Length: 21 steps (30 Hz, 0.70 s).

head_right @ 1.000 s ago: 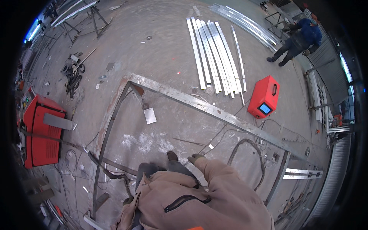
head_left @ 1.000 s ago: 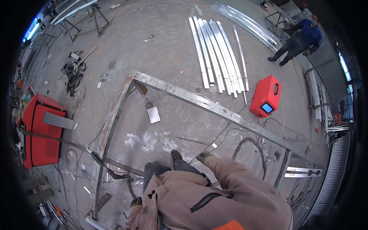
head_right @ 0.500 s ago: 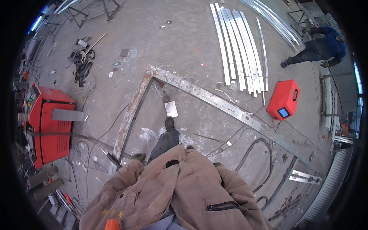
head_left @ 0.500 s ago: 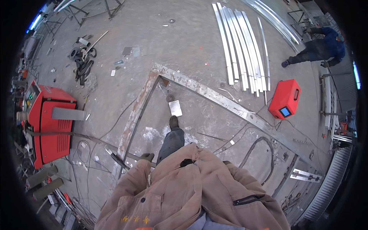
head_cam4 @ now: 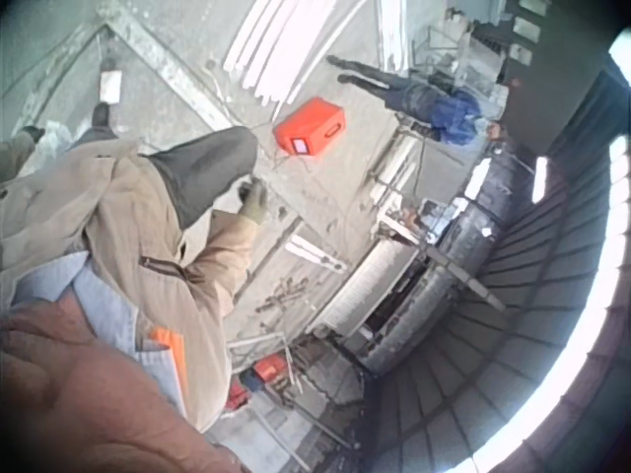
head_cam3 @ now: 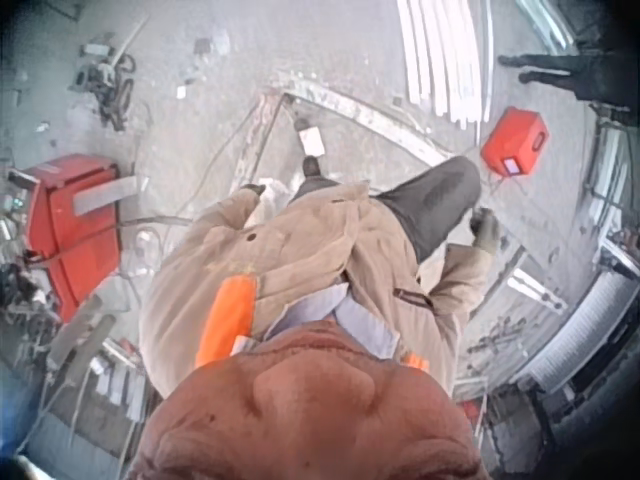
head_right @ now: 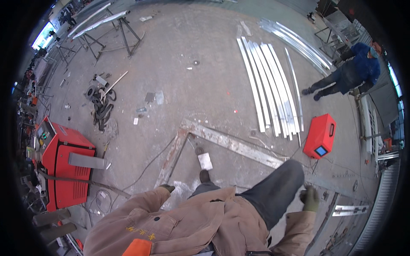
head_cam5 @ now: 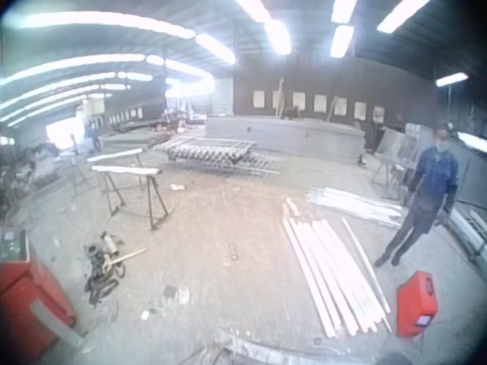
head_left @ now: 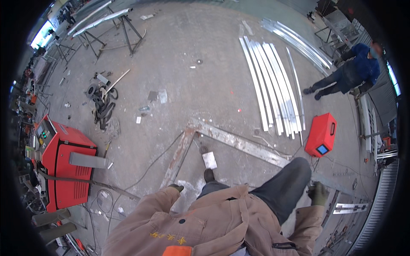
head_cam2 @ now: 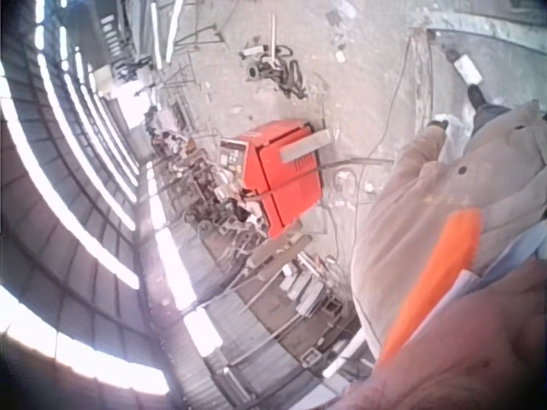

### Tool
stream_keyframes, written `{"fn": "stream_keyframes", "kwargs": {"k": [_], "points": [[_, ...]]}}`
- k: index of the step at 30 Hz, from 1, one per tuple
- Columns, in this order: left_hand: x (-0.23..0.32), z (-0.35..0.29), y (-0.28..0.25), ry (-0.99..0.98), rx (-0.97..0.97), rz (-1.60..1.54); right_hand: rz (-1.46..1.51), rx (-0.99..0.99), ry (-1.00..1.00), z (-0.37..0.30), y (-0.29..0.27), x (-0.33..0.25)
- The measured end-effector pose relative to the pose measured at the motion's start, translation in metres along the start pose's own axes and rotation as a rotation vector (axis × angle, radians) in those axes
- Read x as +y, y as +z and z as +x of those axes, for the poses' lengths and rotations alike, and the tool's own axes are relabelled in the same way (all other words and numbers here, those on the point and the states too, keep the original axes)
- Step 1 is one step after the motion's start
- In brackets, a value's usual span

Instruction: The person welds curved metal frame sections using a handheld welding torch, then repositions the frame and measures it with a tape measure. The person handles metal beams and a welding torch throughout the task.

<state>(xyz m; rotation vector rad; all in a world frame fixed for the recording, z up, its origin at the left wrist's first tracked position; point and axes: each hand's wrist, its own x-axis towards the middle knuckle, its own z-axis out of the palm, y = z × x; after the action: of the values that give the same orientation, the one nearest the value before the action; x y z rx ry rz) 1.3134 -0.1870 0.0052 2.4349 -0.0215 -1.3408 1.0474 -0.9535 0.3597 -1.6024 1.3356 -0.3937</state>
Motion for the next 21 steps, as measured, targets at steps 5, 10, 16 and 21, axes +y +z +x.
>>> {"fn": "stream_keyframes", "kwargs": {"k": [5,10,16,21], "points": [[-0.009,0.014,-0.025,-0.237,-0.050,-0.235,0.117,0.089,-0.074,0.046,0.029,0.004],[0.017,0.052,-0.012,-0.209,-0.044,-0.374,0.025,0.012,0.041,0.089,0.112,0.097],[0.018,0.050,-0.020,-0.318,0.042,-0.471,-0.258,-0.270,0.157,0.123,0.290,0.089],[0.059,0.040,-0.030,0.000,-0.014,0.093,-0.362,-0.493,0.182,0.253,0.435,0.030]]}}
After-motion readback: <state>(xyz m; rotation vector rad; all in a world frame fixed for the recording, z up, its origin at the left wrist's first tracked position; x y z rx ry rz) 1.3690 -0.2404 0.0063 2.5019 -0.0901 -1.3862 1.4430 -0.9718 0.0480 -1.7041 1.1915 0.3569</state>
